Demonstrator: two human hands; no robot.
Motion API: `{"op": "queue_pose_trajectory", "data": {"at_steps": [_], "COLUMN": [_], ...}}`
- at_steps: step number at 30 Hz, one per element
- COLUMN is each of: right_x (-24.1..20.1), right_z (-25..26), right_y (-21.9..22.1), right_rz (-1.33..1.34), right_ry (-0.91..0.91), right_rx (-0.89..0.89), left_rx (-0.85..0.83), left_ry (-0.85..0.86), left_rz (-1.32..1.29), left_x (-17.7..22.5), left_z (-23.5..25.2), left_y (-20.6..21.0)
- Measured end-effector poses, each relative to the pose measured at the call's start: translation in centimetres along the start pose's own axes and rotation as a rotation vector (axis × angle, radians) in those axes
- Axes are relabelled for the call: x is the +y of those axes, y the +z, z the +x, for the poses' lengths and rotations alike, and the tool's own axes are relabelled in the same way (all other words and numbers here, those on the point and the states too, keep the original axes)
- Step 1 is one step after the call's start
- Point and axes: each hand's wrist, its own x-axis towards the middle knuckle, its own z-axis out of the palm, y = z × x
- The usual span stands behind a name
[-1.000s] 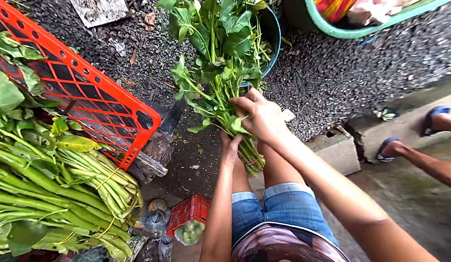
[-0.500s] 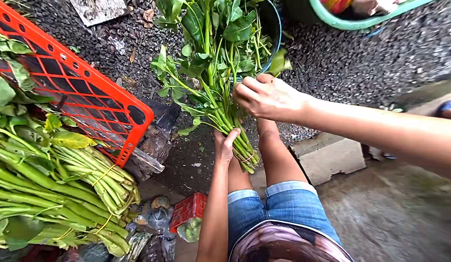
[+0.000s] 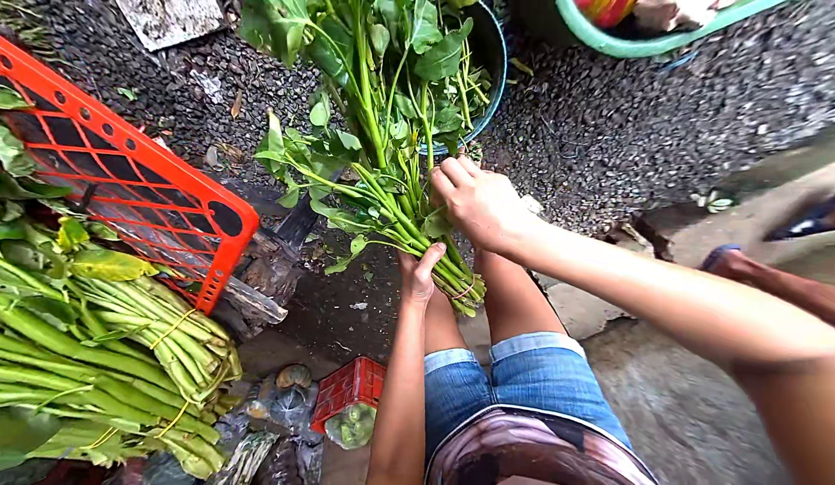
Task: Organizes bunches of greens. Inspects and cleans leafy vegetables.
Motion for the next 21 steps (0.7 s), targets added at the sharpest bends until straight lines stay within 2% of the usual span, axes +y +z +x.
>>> {"op": "queue_pose_trajectory", "data": {"at_steps": [3, 6, 8, 11, 13, 15, 17, 21], "right_x": [-0.8, -1.6, -1.9, -1.9, -1.6, -1.2, -1.4, -2.7], "right_z": [-0.2, -0.7, -1.5, -3.5, -4.5, -4.6, -4.2, -4.1], "right_y": [0.9, 0.7, 0.2, -0.3, -0.1, 0.4, 0.8, 0.6], "right_rz": [0.211, 0.434, 0.427, 0.379, 0.399, 0.546, 0.807, 1.117], "right_ry": [0.216, 0.429, 0.381, 0.171, 0.051, -0.008, 0.085, 0.532], "right_rx": [0.090, 0.062, -0.027, -0.108, -0.090, -0.036, -0.012, -0.113], "left_rx": [-0.020, -0.021, -0.010, -0.011, 0.024, 0.014, 0.007, 0.041], "left_ry": [0.024, 0.037, 0.034, 0.033, 0.005, 0.009, 0.011, -0.035], "left_rz": [0.016, -0.031, -0.138, -0.255, -0.312, -0.303, -0.287, -0.306], "left_x": [-0.3, -1.0, -1.2, -0.8, -0.3, -1.1, -2.1, -2.3], "left_z": [0.0, 0.1, 0.2, 0.0, -0.2, -0.4, -0.4, -0.4], "left_y": [0.2, 0.1, -0.3, -0.9, -0.8, -1.2, -1.3, -0.5]}}
